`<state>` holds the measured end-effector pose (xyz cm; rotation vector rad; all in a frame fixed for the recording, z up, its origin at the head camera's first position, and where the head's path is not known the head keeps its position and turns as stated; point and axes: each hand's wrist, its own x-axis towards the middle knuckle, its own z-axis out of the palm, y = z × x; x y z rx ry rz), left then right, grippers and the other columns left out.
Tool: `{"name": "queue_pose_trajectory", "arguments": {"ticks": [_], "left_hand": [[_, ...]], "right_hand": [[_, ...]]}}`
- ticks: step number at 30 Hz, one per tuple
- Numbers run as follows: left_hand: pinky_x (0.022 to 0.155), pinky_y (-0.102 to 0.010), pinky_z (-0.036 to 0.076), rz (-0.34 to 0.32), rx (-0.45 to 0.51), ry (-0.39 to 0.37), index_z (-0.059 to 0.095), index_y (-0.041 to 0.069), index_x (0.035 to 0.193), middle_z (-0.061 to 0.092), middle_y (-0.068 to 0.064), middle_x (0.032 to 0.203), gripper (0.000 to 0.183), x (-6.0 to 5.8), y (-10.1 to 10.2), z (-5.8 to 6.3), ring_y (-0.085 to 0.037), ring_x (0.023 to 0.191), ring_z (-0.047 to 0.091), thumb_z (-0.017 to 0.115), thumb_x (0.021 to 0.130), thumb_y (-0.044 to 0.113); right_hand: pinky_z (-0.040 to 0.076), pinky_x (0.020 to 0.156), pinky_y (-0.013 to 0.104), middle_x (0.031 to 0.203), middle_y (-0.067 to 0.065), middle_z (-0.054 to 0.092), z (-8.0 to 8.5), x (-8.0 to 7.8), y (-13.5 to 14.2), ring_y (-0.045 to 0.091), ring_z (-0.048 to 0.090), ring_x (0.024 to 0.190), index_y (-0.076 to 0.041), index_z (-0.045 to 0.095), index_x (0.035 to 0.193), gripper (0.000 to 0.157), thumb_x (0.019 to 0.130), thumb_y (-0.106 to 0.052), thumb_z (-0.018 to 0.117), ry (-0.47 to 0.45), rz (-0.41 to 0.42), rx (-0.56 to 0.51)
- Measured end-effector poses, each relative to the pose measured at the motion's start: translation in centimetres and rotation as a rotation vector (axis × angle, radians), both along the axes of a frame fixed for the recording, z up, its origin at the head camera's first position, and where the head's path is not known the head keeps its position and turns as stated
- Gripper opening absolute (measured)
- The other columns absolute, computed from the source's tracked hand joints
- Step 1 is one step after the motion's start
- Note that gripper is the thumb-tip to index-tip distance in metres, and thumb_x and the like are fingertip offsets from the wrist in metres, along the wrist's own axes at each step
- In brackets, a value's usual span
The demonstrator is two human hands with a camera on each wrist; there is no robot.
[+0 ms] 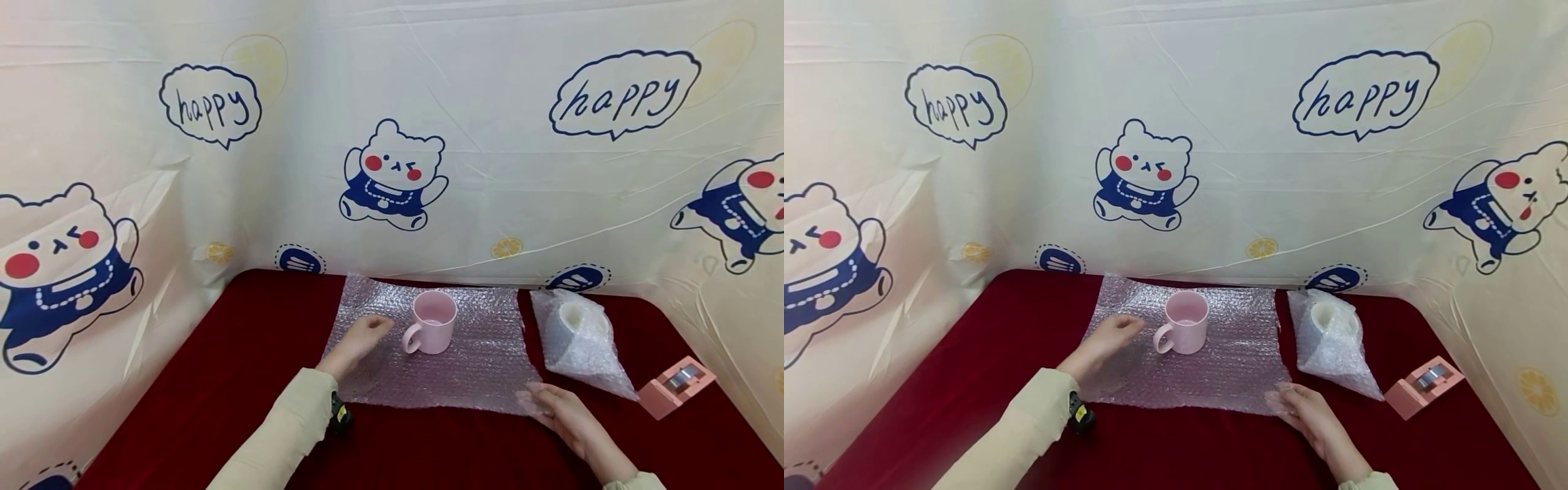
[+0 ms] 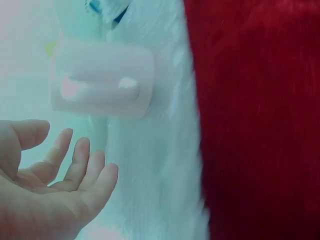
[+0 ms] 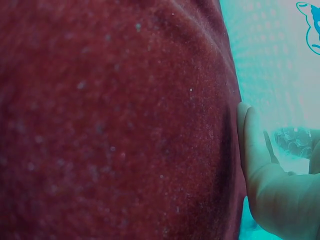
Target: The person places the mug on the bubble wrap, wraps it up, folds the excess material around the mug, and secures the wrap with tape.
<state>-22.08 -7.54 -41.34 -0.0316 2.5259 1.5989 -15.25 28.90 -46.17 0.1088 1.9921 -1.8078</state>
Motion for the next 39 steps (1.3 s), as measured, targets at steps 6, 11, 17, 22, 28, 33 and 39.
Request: {"name": "queue_pose_trajectory", "arguments": {"ticks": [6,11,17,22,28,33,39], "left_hand": [[0.105,-0.054,0.039,0.078,-0.015,-0.044,0.049,-0.003,0.134,0.048,-0.025,0.140,0.042,-0.4,-3.7,0.6,-0.040,0.128,0.046,0.046,0.100,0.022],[0.107,-0.055,0.037,0.178,-0.026,-0.050,0.039,-0.006,0.141,0.038,-0.029,0.145,0.047,-0.7,-6.1,0.0,-0.042,0.131,0.041,0.043,0.100,0.018],[0.114,-0.056,0.025,0.254,0.056,-0.183,0.015,-0.008,0.148,0.016,-0.031,0.153,0.056,-0.9,-7.8,-1.0,-0.046,0.140,0.022,0.033,0.099,0.011],[0.115,-0.055,0.025,0.256,0.116,-0.268,0.007,-0.010,0.148,0.011,-0.031,0.154,0.060,-0.8,-8.0,-1.6,-0.048,0.138,0.024,0.033,0.100,0.013],[0.113,-0.054,0.030,0.211,0.122,-0.269,0.011,-0.015,0.146,0.023,-0.033,0.149,0.061,-0.6,-7.9,-1.9,-0.046,0.137,0.031,0.038,0.099,0.013],[0.109,-0.050,0.038,0.177,0.130,-0.224,0.019,-0.019,0.142,0.033,-0.036,0.144,0.056,-0.6,-7.7,-2.3,-0.046,0.132,0.039,0.040,0.100,0.012],[0.099,-0.043,0.047,0.234,0.129,-0.171,0.033,-0.015,0.140,0.044,-0.034,0.136,0.047,-0.7,-7.6,-3.2,-0.042,0.123,0.049,0.041,0.100,0.009]], "right_hand": [[0.052,0.082,0.017,0.105,-0.011,0.067,-0.9,-0.3,0.7,-0.002,0.064,0.091,0.014,0.040,0.134,0.049,0.100,-0.021,0.045,0.017,0.027,-0.067],[0.052,0.082,0.016,0.103,-0.011,0.069,-0.1,0.0,0.2,-0.004,0.063,0.090,0.016,0.038,0.133,0.048,0.101,-0.019,0.043,0.016,0.025,-0.042],[0.052,0.082,0.016,0.099,-0.013,0.068,0.4,0.3,0.0,-0.004,0.064,0.090,0.011,0.046,0.129,0.038,0.101,-0.015,0.040,0.008,0.010,-0.067],[0.052,0.084,0.016,0.098,-0.012,0.070,0.5,0.5,-0.2,-0.002,0.065,0.090,-0.001,0.054,0.121,0.029,0.101,-0.016,0.040,0.003,-0.011,-0.116],[0.052,0.083,0.016,0.099,-0.012,0.070,0.3,0.3,-0.3,-0.002,0.066,0.090,-0.007,0.056,0.122,0.028,0.102,-0.023,0.044,-0.030,-0.045,-0.121],[0.052,0.083,0.016,0.102,-0.009,0.070,0.2,0.2,-0.5,-0.003,0.065,0.091,0.009,0.041,0.136,0.047,0.102,-0.024,0.042,-0.014,-0.029,-0.091],[0.052,0.084,0.016,0.107,-0.008,0.068,0.3,0.2,-0.6,-0.003,0.064,0.092,0.019,0.023,0.141,0.057,0.103,-0.020,0.038,0.001,0.002,-0.086]]}}
